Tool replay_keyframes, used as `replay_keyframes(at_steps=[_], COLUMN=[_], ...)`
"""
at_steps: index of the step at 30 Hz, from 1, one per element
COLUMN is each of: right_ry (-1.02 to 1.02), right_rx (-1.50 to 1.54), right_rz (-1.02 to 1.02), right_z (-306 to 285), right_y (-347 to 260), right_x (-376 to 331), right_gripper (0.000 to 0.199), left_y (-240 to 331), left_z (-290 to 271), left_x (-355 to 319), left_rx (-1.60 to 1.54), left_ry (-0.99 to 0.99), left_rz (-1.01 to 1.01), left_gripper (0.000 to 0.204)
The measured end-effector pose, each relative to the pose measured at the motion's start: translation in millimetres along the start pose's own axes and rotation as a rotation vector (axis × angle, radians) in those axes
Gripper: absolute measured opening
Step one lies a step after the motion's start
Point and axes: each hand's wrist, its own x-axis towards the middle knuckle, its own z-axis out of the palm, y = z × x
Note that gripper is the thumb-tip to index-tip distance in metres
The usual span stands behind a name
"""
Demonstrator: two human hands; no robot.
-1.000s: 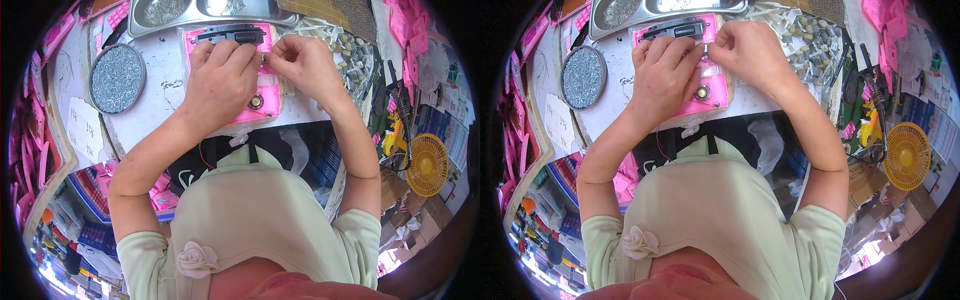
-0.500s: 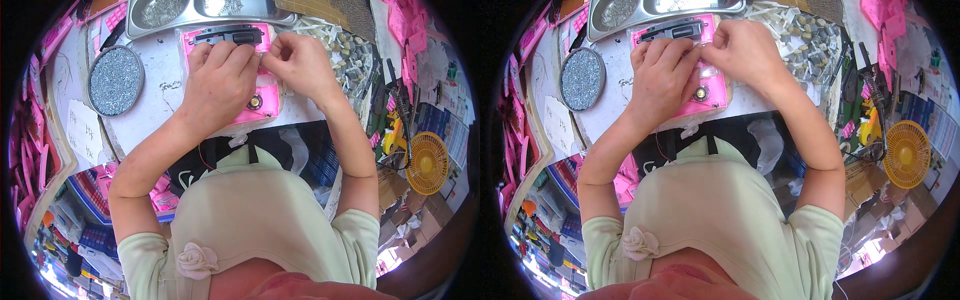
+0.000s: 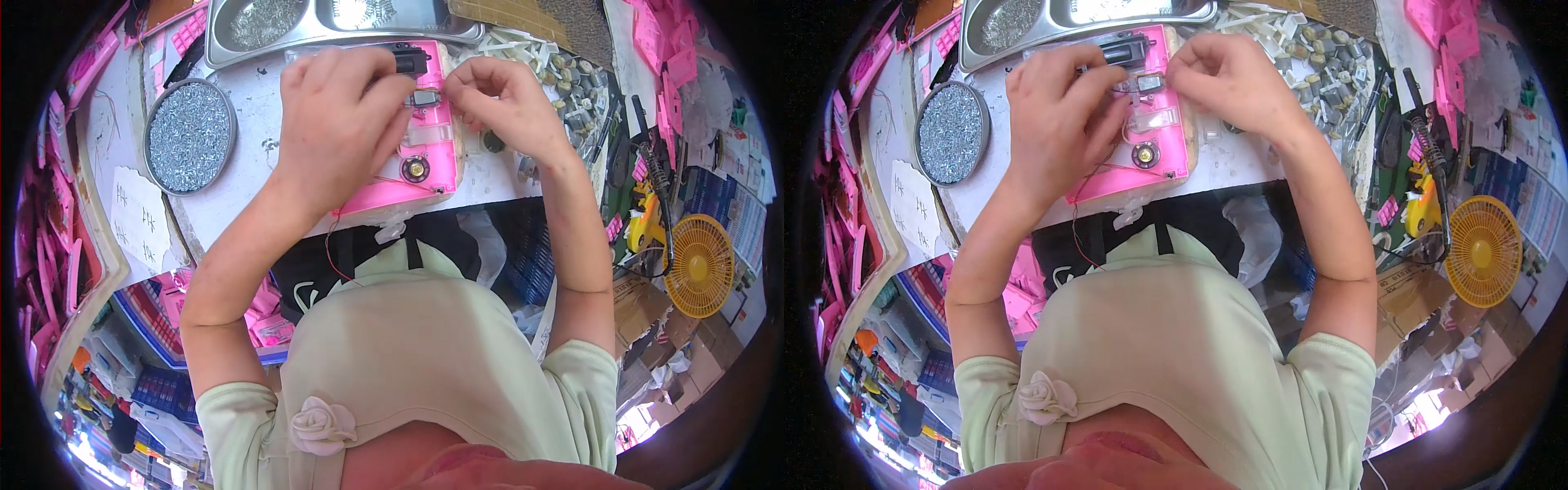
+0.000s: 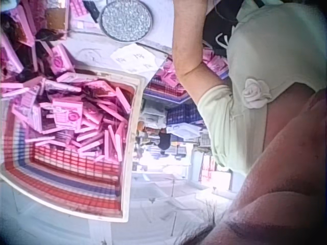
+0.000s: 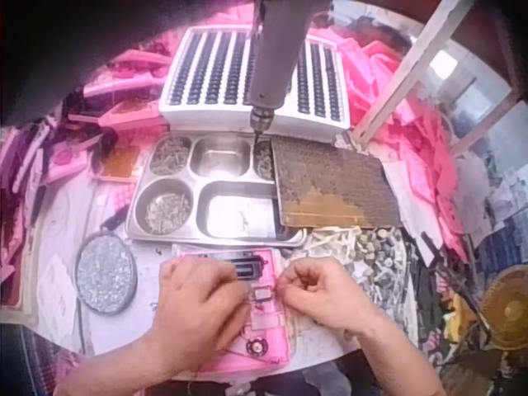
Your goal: Assembling a pink plastic toy by soldering internal electronics and fitting the casing parts together.
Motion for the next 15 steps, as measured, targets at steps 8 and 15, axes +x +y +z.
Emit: replay_keyframes(at_steps=[8, 15], right_ry=[0.231, 0.405], right_rx=[-0.411, -0.382], right_rz=[-0.281, -0.277], right_z=[25, 39], right_y=[-7, 5], right_x=[-8, -4], right_gripper=[0.021, 0.020], left_y=[-15, -10], left_z=[15, 8], left_x=[24, 26], left_rx=[0.049, 0.042], left_ry=[-0.051, -0.034], left_rz=[0.112, 0.175], left_gripper=[0.021, 0.016])
